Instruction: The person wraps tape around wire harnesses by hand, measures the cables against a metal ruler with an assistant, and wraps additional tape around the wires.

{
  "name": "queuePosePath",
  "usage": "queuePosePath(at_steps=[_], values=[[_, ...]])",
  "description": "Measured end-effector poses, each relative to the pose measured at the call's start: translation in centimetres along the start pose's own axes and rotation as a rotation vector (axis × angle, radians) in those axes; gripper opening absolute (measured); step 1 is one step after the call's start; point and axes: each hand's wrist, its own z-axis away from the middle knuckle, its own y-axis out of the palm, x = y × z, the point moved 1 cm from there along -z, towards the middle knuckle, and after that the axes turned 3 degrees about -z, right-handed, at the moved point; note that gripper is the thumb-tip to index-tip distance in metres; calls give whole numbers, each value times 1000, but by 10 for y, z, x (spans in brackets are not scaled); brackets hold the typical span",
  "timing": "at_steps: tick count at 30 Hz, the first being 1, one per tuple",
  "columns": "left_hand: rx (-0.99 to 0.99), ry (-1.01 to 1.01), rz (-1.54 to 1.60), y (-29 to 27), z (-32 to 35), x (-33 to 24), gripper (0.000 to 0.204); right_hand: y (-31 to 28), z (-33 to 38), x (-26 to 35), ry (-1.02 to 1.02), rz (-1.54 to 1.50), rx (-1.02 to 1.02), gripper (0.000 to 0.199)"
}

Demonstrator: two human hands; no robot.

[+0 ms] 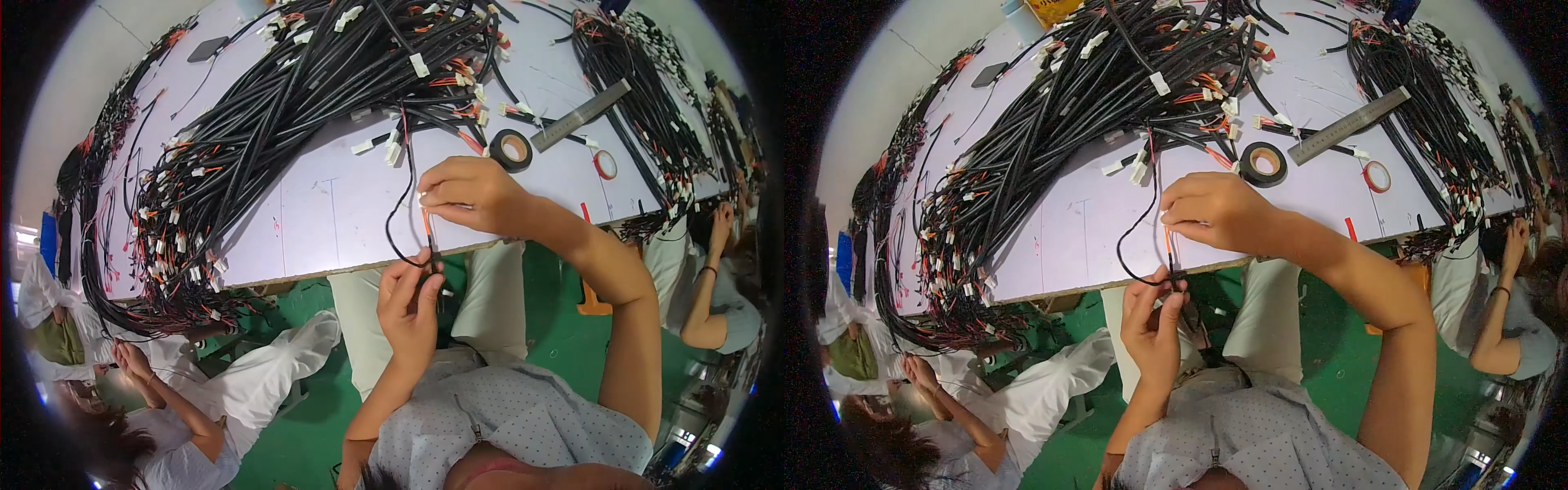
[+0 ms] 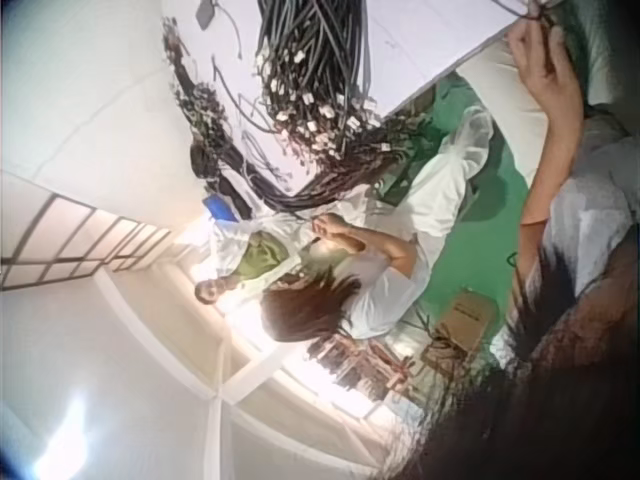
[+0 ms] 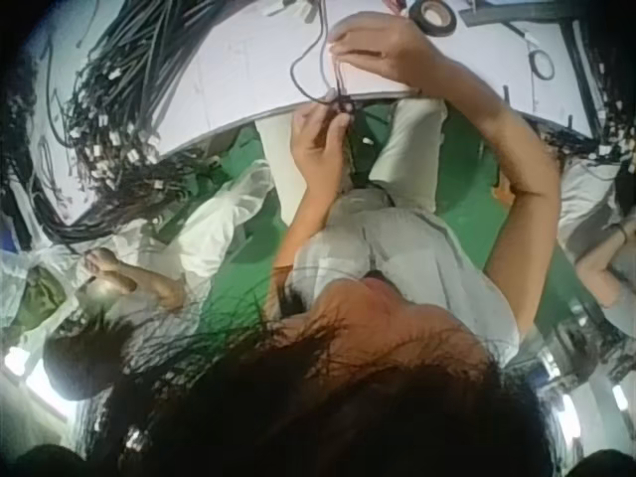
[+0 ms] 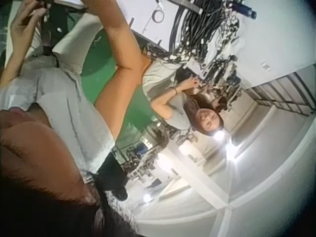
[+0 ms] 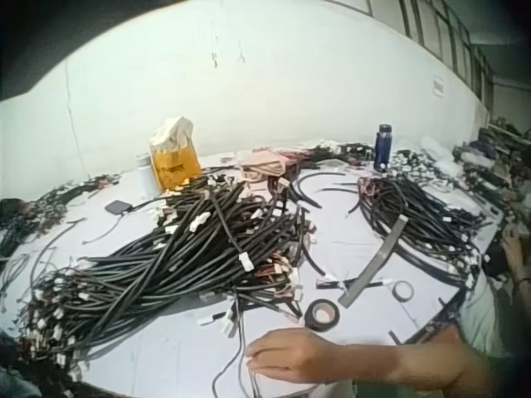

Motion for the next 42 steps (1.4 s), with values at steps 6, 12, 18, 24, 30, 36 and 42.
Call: queuePosePath(at_steps=[6, 12, 18, 24, 30, 36, 42], values=[[-16, 128, -227, -4, -2, 8, 25, -6, 2, 0, -116, 162, 32, 17], [-11, 70, -192, 0, -1, 13, 26, -5, -3, -4, 20, 32, 12, 14], [-14, 2, -91, 1, -3, 11, 27, -4, -3, -11, 140, -72, -10, 13], [-7, -34, -29, 4, -3, 12, 25, 0, 0, -10, 164, -36, -38, 14], [0, -114, 39, 3, -3, 8, 21, 0, -1, -8, 136, -2, -8, 16], [4, -161, 95, 3, -2, 9, 23, -1, -2, -6, 193, -11, -9, 14], [4, -165, 96, 5, -1, 11, 21, -2, -1, -5, 217, -35, -5, 15]])
